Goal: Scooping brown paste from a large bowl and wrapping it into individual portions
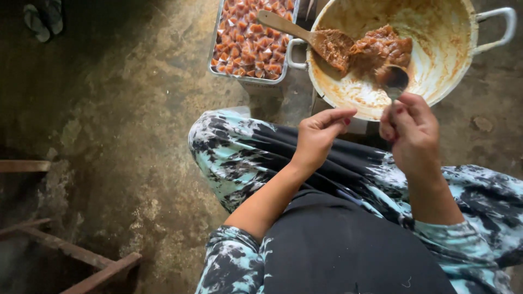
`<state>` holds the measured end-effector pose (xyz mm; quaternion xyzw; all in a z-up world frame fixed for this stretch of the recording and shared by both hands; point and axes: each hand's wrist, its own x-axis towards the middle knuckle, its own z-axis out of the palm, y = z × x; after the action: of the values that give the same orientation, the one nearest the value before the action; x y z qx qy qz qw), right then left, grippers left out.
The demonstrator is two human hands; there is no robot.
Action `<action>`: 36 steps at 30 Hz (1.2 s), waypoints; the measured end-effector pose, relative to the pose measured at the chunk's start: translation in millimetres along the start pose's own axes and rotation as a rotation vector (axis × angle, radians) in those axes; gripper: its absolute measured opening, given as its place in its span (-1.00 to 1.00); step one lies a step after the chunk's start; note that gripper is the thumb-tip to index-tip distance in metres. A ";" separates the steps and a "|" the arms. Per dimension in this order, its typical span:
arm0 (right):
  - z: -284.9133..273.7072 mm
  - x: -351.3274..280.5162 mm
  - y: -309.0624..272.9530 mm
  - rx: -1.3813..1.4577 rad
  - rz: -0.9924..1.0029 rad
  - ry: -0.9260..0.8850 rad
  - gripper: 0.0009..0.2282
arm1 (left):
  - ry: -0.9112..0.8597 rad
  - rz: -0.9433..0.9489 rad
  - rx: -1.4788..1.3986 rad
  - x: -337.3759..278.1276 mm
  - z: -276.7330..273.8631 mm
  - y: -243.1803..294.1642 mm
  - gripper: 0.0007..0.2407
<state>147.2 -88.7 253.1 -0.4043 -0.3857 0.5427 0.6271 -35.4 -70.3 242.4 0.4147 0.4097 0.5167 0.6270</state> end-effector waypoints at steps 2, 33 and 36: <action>0.1 -9.0 -9.0 -0.052 0.019 -0.011 -0.89 | 0.007 -0.010 -0.072 2.6 0.0 3.3 -0.78; -30.2 -22.7 45.6 -0.784 -0.725 0.022 -0.82 | 0.046 -0.360 -0.848 -4.4 27.8 15.9 -0.49; -29.5 -25.1 44.2 -0.779 -0.727 0.035 -0.82 | 0.047 -0.349 -0.843 -8.5 30.1 25.5 -0.49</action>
<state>155.3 -112.6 200.0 -0.4565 -0.6633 0.1003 0.5844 -16.0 -78.5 276.9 0.0364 0.2416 0.5341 0.8094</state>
